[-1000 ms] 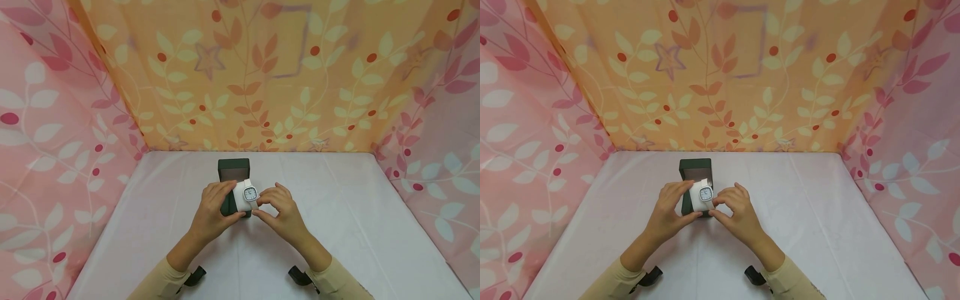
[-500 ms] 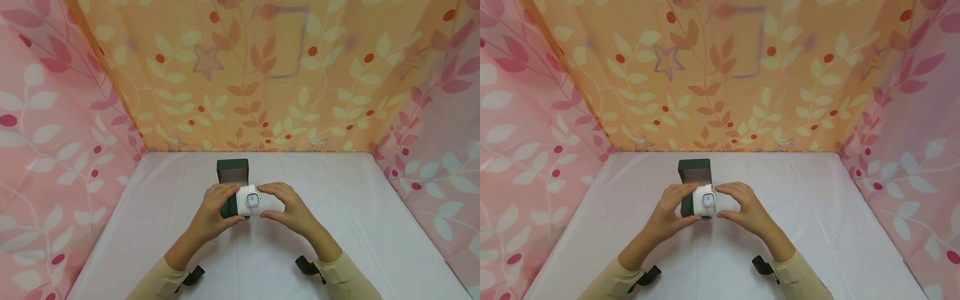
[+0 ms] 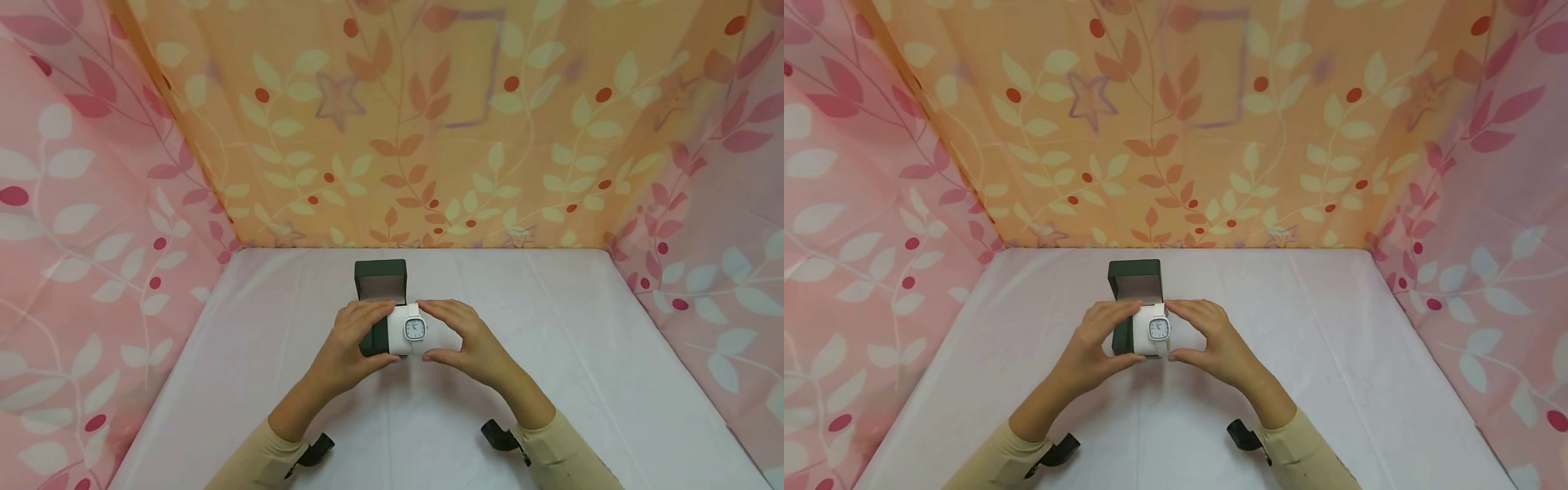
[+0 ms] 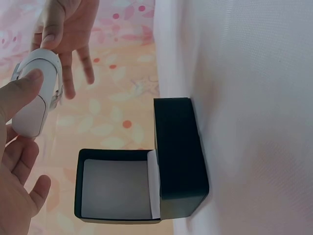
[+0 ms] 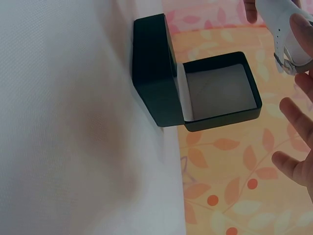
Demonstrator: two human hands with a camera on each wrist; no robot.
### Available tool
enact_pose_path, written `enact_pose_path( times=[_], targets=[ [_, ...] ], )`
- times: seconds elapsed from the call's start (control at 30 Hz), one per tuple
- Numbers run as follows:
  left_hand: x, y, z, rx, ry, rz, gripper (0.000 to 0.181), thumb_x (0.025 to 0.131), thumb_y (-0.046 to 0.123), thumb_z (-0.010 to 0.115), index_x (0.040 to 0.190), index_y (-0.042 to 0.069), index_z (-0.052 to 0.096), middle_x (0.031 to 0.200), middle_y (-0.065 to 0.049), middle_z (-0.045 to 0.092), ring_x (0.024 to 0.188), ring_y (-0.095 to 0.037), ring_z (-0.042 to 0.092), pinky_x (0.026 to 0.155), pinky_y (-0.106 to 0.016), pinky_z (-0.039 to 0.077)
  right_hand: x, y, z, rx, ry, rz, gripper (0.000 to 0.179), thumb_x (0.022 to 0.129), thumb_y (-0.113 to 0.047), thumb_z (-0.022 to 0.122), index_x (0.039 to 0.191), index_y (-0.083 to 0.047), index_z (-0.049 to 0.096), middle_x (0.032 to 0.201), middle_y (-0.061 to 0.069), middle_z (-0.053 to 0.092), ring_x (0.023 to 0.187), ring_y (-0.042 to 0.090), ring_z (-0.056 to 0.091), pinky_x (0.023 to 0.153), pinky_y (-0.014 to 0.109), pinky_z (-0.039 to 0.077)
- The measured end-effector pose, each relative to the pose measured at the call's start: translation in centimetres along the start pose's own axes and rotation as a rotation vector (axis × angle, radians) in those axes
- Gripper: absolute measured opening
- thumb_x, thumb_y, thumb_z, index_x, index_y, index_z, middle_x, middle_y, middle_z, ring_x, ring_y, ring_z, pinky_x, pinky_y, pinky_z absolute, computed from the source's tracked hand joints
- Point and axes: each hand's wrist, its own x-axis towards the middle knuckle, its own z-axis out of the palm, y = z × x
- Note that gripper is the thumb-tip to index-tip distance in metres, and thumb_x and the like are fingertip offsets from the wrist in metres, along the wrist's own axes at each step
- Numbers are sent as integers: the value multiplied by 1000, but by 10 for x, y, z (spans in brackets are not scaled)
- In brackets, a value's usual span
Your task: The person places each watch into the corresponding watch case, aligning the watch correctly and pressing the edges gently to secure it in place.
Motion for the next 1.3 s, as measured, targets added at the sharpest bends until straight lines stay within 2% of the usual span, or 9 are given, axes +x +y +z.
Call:
enact_pose_path(
  times=[0.27,0.53,0.73,0.97,1.13,1.23,1.3],
  targets=[
    [1,1,0,-22,6,11,89,69,23,97,145,7,55,143,-4,60,132,-24,51,113,-50,35,-1,-2,0,16,11,-8,86,76,-31,92,151,-20,52,147,-6,57,136,18,51,113,41,38],
    [1,4,0,-44,11,-1,89,67,21,98,144,6,55,143,-3,60,131,-23,51,114,-50,35,-2,-4,1,24,20,-10,86,75,-29,92,151,-20,52,147,-6,57,136,19,49,113,41,39],
    [2,5,3,-81,15,21,90,66,17,98,145,6,55,141,-5,61,128,-24,52,110,-46,38,-4,-4,6,45,23,-3,84,76,-31,92,149,-19,53,145,-3,59,136,24,48,115,43,37],
    [2,6,3,-58,7,18,90,67,19,98,145,7,54,142,-4,60,128,-23,52,110,-48,37,-4,-6,6,42,14,-7,86,77,-28,92,151,-20,50,147,-3,55,138,23,46,113,45,39],
    [2,8,3,-47,5,36,91,66,20,98,145,6,55,141,-5,61,127,-23,53,110,-48,37,-3,-7,5,64,-24,6,91,77,-35,92,154,-22,46,150,-5,51,141,21,41,114,50,37],
    [2,9,4,-43,10,47,92,65,21,99,144,3,55,140,-7,62,126,-23,53,109,-46,37,-3,-7,5,72,-20,-5,91,75,-38,93,152,-20,47,148,-5,52,139,21,42,113,49,37],
    [2,9,5,-44,7,31,94,65,23,99,145,4,54,140,-6,61,127,-23,52,109,-46,37,-2,-7,4,69,-9,-9,90,75,-38,93,150,-20,48,146,-5,52,139,21,42,113,48,38]
  ],
)
